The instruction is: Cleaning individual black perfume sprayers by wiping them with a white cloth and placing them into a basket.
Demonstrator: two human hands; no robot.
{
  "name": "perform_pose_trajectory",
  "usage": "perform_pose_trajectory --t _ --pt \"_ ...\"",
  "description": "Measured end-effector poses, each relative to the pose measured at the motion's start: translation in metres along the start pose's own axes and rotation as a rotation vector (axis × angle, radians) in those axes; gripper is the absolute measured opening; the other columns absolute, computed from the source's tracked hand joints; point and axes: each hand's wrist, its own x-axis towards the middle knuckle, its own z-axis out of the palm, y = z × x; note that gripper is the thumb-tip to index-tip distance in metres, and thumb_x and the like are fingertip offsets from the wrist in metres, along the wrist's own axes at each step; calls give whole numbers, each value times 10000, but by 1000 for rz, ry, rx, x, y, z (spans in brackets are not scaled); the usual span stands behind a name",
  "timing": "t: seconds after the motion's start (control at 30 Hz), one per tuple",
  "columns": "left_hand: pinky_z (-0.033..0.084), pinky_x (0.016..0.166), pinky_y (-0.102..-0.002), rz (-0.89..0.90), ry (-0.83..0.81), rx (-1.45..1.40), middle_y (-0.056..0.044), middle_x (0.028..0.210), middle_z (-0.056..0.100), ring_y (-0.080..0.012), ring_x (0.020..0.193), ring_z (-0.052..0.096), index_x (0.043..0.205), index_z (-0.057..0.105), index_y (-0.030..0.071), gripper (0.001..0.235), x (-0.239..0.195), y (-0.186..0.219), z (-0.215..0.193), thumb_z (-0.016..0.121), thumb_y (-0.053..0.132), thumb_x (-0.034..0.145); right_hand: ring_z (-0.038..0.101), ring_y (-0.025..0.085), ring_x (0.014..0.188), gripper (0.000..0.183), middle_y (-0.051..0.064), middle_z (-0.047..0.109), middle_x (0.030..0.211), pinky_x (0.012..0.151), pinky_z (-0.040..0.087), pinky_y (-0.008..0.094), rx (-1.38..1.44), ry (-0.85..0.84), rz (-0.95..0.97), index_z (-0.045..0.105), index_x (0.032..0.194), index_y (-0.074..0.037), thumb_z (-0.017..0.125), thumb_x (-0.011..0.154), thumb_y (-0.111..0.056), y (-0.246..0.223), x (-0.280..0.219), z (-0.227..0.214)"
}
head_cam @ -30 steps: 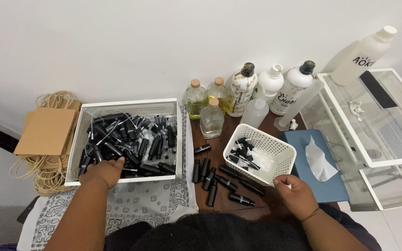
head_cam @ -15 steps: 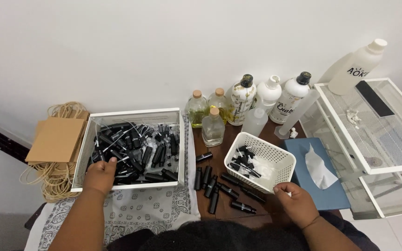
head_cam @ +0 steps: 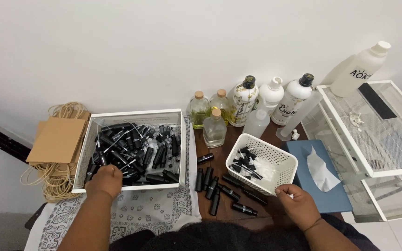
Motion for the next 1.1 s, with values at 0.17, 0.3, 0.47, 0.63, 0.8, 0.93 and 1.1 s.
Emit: perform_pose_trajectory --t 0.17,0.3,0.47,0.63,0.8,0.93,1.1 --pt "413 965 -454 3 -29 136 13 1292 644 -266 1079 686 1148 706 291 408 1 5 0 335 408 1022 682 130 875 162 -33 806 908 817 503 292 -30 7 13 853 910 -149 759 884 -278 1 2 0" --pt "414 991 -476 31 9 98 30 1341 643 -262 1126 663 1169 690 307 380 -2 4 1 363 465 1060 688 134 876 169 -25 810 901 827 507 299 -25 3 -8 856 903 -136 751 891 -268 3 2 0" --pt "388 1027 -490 41 59 66 45 1316 641 -256 1075 695 1073 711 327 374 5 -4 11 379 496 1046 689 145 888 174 -26 810 923 832 509 309 -36 -8 57 856 910 -149 746 891 -282 -12 -3 -2" --pt "366 1051 -487 62 158 -24 112 1406 559 -232 1131 664 1124 741 330 336 11 -13 20 452 481 1041 692 140 897 192 -35 808 928 846 500 304 -59 -5 42 855 899 -154 738 881 -305 -8 -1 -2" --pt "380 1084 -595 123 343 -404 -10 1536 497 -363 1340 431 941 810 182 209 -17 -5 2 664 328 977 683 135 876 168 -32 806 914 824 507 298 -49 1 57 848 883 -159 756 880 -299 -11 -4 -2" --pt "433 1052 -470 248 504 -547 -58 1349 606 -280 1239 548 940 814 158 239 16 -30 19 707 372 933 677 132 863 150 -33 796 892 823 505 290 -4 11 -9 848 868 -142 772 879 -270 3 1 0" --pt "461 1010 -334 139 471 -754 -15 1175 574 -185 1106 599 977 816 147 237 -10 -16 -3 768 375 932 696 133 867 167 -28 818 895 823 512 297 -19 6 14 861 884 -148 770 877 -287 4 1 0"
